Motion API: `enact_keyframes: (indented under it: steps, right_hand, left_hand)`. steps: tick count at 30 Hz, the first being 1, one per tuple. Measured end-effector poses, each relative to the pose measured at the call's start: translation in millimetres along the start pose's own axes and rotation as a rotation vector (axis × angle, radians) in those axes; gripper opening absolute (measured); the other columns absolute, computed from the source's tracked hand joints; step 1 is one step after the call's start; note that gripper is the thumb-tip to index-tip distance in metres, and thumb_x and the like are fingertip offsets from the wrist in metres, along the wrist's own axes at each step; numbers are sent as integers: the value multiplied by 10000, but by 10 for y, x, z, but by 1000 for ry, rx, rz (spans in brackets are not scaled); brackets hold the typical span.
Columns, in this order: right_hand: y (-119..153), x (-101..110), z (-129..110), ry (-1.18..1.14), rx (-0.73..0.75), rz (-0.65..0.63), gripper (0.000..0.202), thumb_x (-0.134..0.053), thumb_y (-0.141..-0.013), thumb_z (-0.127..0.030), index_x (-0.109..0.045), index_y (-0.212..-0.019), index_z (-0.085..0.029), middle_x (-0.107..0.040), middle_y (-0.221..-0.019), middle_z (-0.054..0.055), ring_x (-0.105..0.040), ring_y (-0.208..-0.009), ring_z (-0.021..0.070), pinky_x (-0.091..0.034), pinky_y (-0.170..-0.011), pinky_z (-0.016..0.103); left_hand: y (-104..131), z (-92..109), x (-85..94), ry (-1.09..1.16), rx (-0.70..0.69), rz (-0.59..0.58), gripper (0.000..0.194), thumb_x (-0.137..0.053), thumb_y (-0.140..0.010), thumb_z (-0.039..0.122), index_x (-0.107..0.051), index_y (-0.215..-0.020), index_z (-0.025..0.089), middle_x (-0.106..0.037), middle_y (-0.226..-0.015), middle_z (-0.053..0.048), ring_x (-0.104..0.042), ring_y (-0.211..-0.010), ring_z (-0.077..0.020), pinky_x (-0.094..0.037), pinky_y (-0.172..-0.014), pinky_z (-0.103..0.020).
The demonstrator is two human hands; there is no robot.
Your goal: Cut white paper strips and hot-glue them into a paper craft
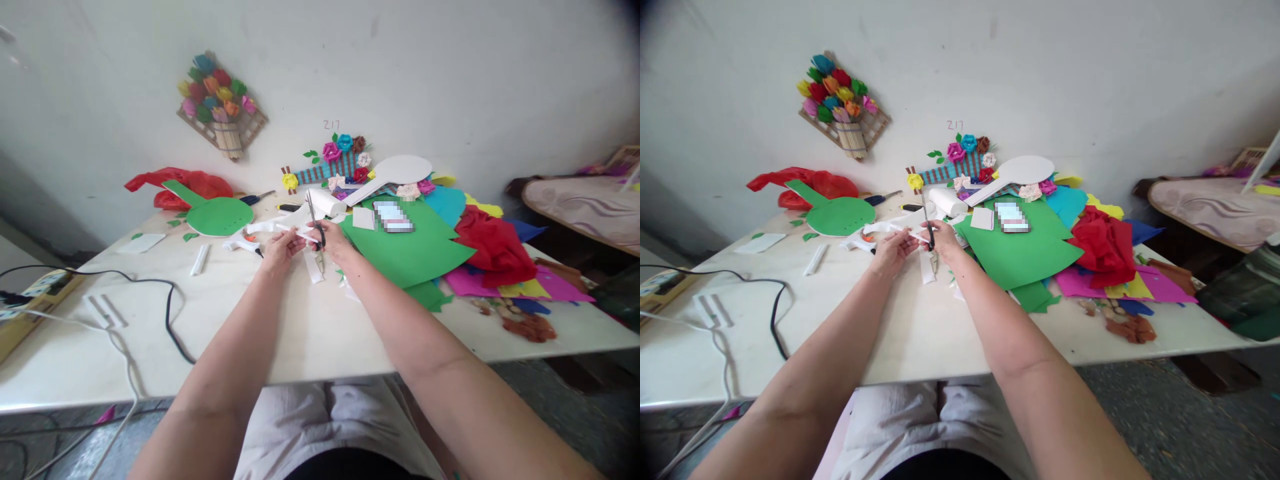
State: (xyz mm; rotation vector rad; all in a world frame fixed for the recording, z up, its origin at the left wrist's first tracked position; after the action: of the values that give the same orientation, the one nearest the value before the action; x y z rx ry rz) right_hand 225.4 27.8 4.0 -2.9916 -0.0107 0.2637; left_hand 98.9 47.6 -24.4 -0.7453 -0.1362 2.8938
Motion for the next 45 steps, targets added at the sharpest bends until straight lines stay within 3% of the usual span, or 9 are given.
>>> enact_keyframes:
  steps: [8,13,21,24,28,31,36,45]
  right_hand:
    - [-39,41,28,112,21,-165,251,-652,-652,-248,-585,-874,-152,-546,-460,-56,-482,-359,66,-313,-328,144]
    - [-48,111,-53,258,72,-202,267,-718,-578,-256,-577,-777,-147,-512,-430,-70,-445,-370,73,-355,-373,178]
    - [-105,153,-195,855,351,-121,210,-741,-543,-260,-671,-735,-213,-554,-521,-47,-494,-530,106,-326,-497,199]
    - [-67,152,-348,1137,388,-105,246,-738,-564,-315,-697,-796,-245,-591,-570,-24,-525,-580,138,-331,-538,225]
    - [-12,212,-477,1348,376,-140,362,-727,-575,-437,-699,-897,-274,-662,-720,3,-587,-730,183,-362,-601,241]
    - [5,272,-440,1405,329,-228,437,-710,-581,-483,-674,-976,-299,-684,-841,-15,-603,-806,182,-381,-631,235]
    - [-16,322,-309,1454,316,-298,468,-705,-616,-421,-632,-1062,-300,-681,-974,-24,-607,-884,184,-398,-664,233]
    - [-26,285,-234,1508,505,-279,354,-640,-685,-288,-636,-1038,-272,-655,-1060,1,-587,-952,195,-404,-734,257]
  left_hand:
    - [-24,41,98,-9,15,65,177,-674,-691,254,-602,-770,114,-600,-599,-6,-591,-536,-83,-517,-575,-209]
    - [-63,63,172,-6,19,67,146,-682,-673,218,-609,-753,120,-578,-562,9,-567,-502,-76,-501,-518,-190]
    - [-62,77,203,-51,19,62,207,-642,-712,291,-628,-831,122,-566,-548,11,-558,-489,-89,-492,-520,-220]
    - [-76,63,214,-69,22,65,211,-636,-715,309,-635,-817,124,-567,-544,6,-546,-475,-88,-488,-520,-224]
    - [-113,46,246,-79,19,90,187,-617,-725,302,-641,-784,126,-572,-553,1,-536,-469,-81,-481,-501,-203]
    - [-131,42,277,-62,34,124,154,-595,-737,262,-640,-755,117,-585,-561,-10,-546,-485,-82,-489,-508,-198]
    - [-131,61,311,6,47,166,91,-607,-725,209,-628,-748,124,-571,-529,1,-555,-486,-90,-508,-525,-211]
    - [-133,100,311,21,56,188,106,-606,-744,219,-606,-726,115,-619,-598,-25,-572,-484,-89,-490,-472,-191]
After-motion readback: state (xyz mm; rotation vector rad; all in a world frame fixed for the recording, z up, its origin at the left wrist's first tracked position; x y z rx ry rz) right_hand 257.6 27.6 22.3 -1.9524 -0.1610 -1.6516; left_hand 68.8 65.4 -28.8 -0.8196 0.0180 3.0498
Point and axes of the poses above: each hand's wrist, its own y-axis away from the middle knuckle, its own x-axis out of the back of the hand, z = x × y, the point moved 5 cm from there along -y, towards the middle knuckle
